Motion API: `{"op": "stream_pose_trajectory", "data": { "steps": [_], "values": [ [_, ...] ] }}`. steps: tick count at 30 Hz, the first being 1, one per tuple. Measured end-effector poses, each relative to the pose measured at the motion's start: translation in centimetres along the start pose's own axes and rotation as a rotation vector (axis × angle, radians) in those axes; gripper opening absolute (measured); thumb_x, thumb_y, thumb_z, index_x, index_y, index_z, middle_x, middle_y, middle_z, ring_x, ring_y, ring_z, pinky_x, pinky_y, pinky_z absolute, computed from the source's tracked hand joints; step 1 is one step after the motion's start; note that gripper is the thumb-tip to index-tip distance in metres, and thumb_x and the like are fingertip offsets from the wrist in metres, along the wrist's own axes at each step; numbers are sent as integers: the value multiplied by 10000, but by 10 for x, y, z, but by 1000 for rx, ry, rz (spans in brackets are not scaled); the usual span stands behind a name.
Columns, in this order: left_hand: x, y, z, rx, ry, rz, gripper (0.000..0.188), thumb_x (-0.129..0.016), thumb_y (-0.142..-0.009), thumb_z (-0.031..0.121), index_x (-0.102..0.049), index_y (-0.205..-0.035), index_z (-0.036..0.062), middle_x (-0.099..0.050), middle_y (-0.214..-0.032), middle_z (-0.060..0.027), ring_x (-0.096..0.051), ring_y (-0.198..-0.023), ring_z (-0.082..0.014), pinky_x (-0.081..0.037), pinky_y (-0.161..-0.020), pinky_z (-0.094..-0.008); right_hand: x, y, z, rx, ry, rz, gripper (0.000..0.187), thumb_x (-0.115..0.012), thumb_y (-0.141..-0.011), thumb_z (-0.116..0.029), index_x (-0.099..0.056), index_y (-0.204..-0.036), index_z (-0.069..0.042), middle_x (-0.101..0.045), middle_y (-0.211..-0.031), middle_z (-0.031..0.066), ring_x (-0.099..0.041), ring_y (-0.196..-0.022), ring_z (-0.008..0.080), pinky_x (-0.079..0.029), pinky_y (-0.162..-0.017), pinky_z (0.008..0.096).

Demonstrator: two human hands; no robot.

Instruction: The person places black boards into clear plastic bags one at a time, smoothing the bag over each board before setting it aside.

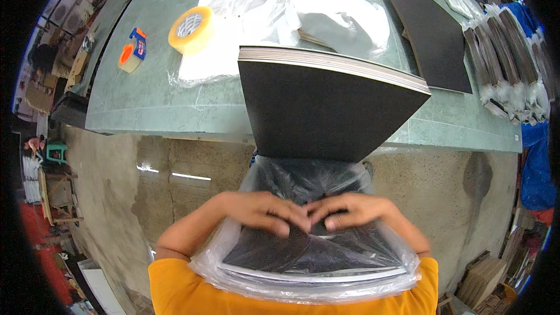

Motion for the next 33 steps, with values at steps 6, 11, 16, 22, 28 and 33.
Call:
{"op": "stream_pose_trajectory", "data": {
  "steps": [6,11,16,22,28,33],
  "values": [
    [64,32,-128,709,-481,275,410,-515,-822,274,-454,-1181,85,-431,-1221,-145,-385,-1144,-306,-281,-968,-370,55,-2,124,-423,386,265,580,-266,-849,-540,-283,-1308,-186,-208,-1372,102,-147,-1277,257,-81,-1024,421],
    [133,-47,163,-113,-921,586,194,-576,-761,134,-562,-933,45,-590,-850,-116,-571,-845,-235,-449,-757,-322,65,0,132,-435,346,316,600,-268,-832,-572,-292,-1303,-201,-232,-1359,116,-179,-1265,279,-131,-1023,386],
    [256,-74,188,-320,-1823,693,184,-637,-691,203,-520,-699,62,-511,-651,-64,-495,-668,-229,-390,-608,-327,68,0,131,-389,267,373,584,-312,-837,-547,-370,-1261,-150,-321,-1305,145,-293,-1210,291,-220,-997,368],
    [279,-105,106,-165,-2257,341,360,-647,-662,281,-499,-933,97,-510,-982,-68,-493,-926,-230,-390,-781,-320,85,42,42,-44,-71,172,494,-486,-833,-361,-444,-1176,-8,-417,-1231,161,-372,-1157,278,-284,-959,349],
    [305,-112,128,-152,-1820,616,140,-604,-710,175,-582,-795,66,-534,-925,-78,-503,-891,-223,-385,-778,-308,63,40,-12,64,113,-41,492,-582,-787,-277,-451,-1158,18,-417,-1216,185,-377,-1147,288,-291,-948,352],
    [338,-88,157,-124,-1390,896,108,-605,-720,170,-646,-773,84,-550,-903,-85,-492,-856,-265,-397,-755,-352,62,32,-13,96,143,-98,512,-613,-767,-259,-442,-1158,23,-424,-1197,201,-391,-1125,308,-301,-937,358]
  ]
}}
Point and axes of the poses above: each hand's wrist, its own y-axis away from the middle knuckle, its own x-axis out of the back of the hand, z = x × y, the point moved 7 cm from there along -y, towards the middle knuckle
